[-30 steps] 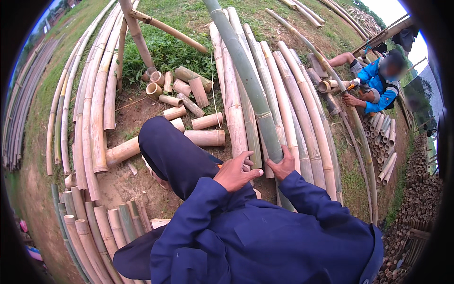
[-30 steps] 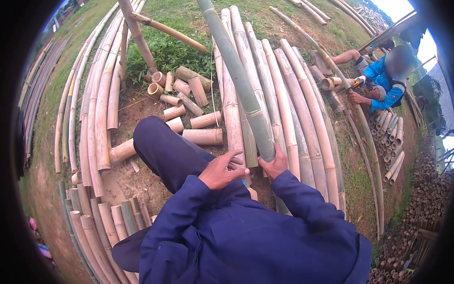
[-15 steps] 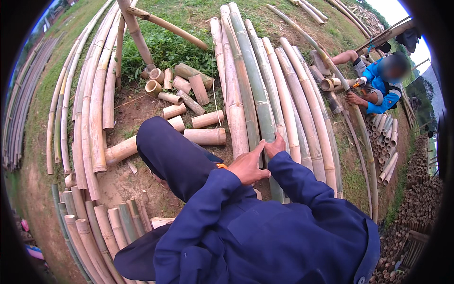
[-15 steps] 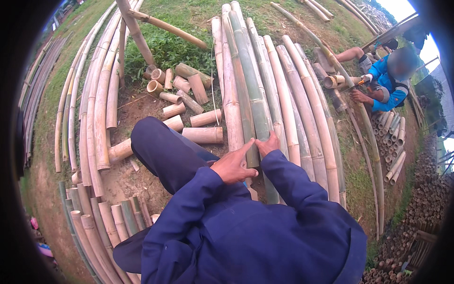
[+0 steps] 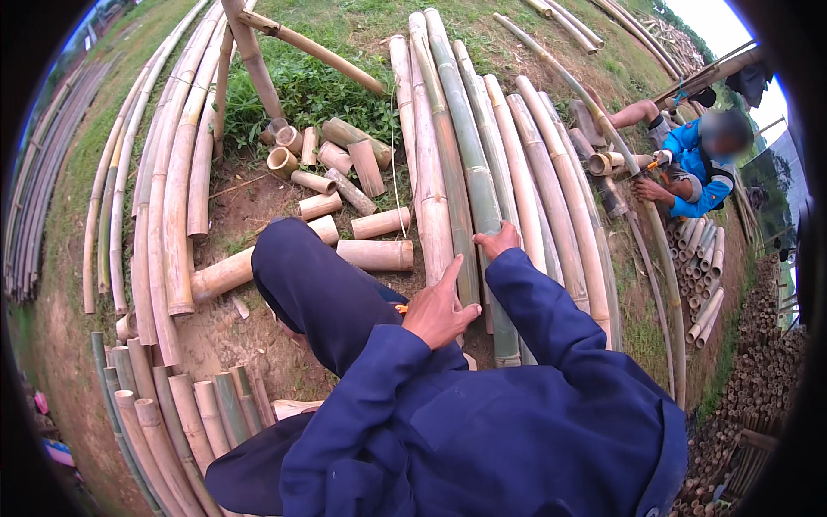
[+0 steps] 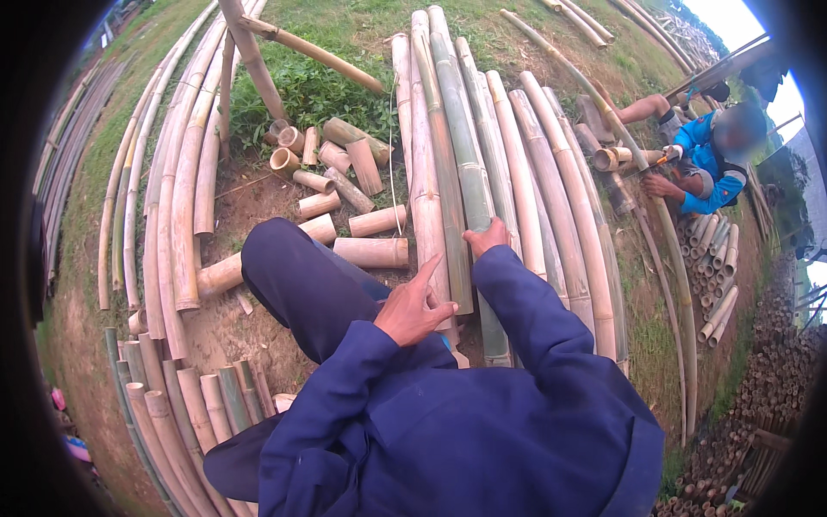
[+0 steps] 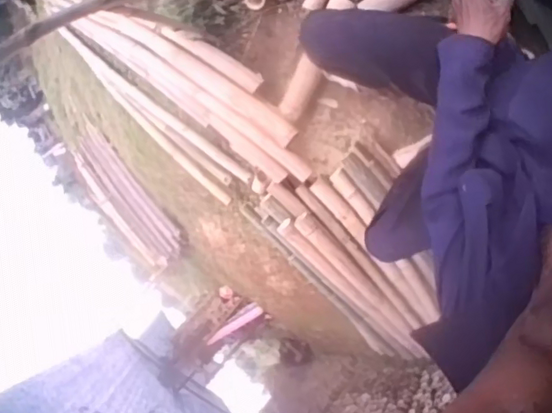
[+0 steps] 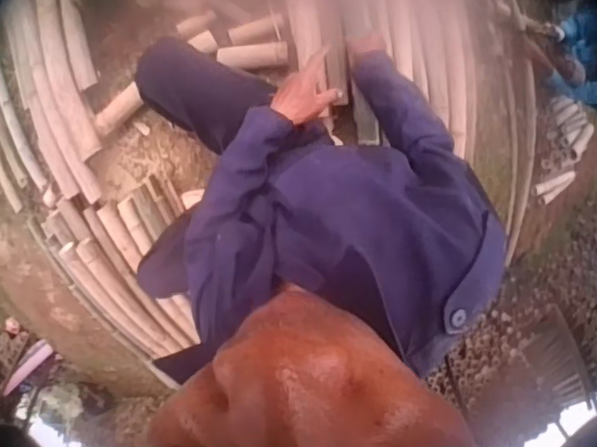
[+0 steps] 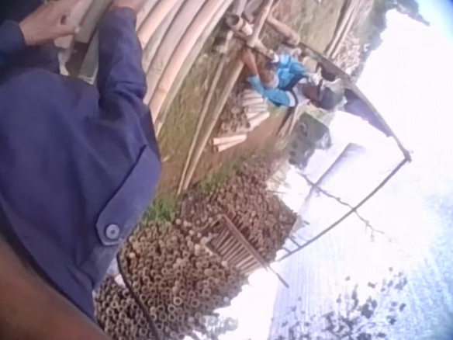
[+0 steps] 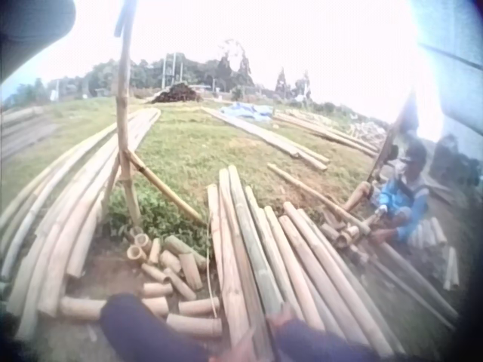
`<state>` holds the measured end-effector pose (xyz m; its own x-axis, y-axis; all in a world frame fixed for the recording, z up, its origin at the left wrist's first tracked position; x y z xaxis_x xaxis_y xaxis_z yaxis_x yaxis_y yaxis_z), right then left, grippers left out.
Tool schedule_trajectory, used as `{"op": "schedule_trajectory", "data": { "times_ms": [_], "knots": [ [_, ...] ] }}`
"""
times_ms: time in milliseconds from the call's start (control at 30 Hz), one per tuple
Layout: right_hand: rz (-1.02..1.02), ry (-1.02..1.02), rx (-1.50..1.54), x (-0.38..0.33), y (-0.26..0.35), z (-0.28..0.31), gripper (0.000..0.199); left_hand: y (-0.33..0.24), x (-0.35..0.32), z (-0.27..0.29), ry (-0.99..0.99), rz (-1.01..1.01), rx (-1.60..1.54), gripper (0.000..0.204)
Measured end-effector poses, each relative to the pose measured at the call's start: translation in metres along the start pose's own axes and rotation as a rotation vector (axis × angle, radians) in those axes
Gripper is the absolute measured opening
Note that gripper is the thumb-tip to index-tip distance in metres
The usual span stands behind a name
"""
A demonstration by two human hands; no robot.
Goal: The person uses a hand saw to cut bamboo poles into shorter sections. They repeatedly position a pole, saw through it, and then move the cut pieces aside.
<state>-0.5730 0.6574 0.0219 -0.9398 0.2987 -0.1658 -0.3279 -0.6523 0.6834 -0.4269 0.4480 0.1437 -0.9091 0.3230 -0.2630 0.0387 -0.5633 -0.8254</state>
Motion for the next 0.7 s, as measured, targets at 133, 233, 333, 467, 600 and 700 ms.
{"op": "schedule_trajectory", "data": {
  "times_ms": [133,233,333,467,600,700],
  "knots": [
    [-0.027,0.071,0.025,0.044,0.04,-0.005,0.088,0.005,0.001,0.011,-0.075,-0.001,-0.01,0.09],
    [0.009,0.035,-0.129,0.099,0.062,0.001,0.072,0.008,0.001,0.019,-0.174,-0.077,-0.009,0.083],
    [0.103,0.039,-0.173,0.115,0.119,0.024,0.095,0.01,-0.026,0.063,-0.37,-0.122,0.099,0.071],
    [0.246,0.13,-0.292,0.103,0.081,0.024,0.107,0.005,-0.072,0.12,-0.683,-0.216,0.703,0.056],
    [0.315,0.045,-0.138,0.02,0.031,0.012,0.097,0.048,-0.09,0.143,-0.707,-0.024,1.019,0.057],
    [0.469,-0.011,-0.03,-0.043,0.017,0.011,0.082,0.05,-0.089,0.157,-0.744,-0.08,1.015,0.06]
  ]
}}
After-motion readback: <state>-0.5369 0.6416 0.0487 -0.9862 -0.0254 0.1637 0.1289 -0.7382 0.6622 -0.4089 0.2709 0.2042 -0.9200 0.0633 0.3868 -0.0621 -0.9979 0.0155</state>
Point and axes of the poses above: each hand's wrist, its own x-axis towards the middle knuckle, its own z-axis out of the back of the hand, y = z × x, the point moved 9 cm from there along x, towards the middle knuckle, and after that the axes turned 8 degrees about x, right-handed, at the moved point
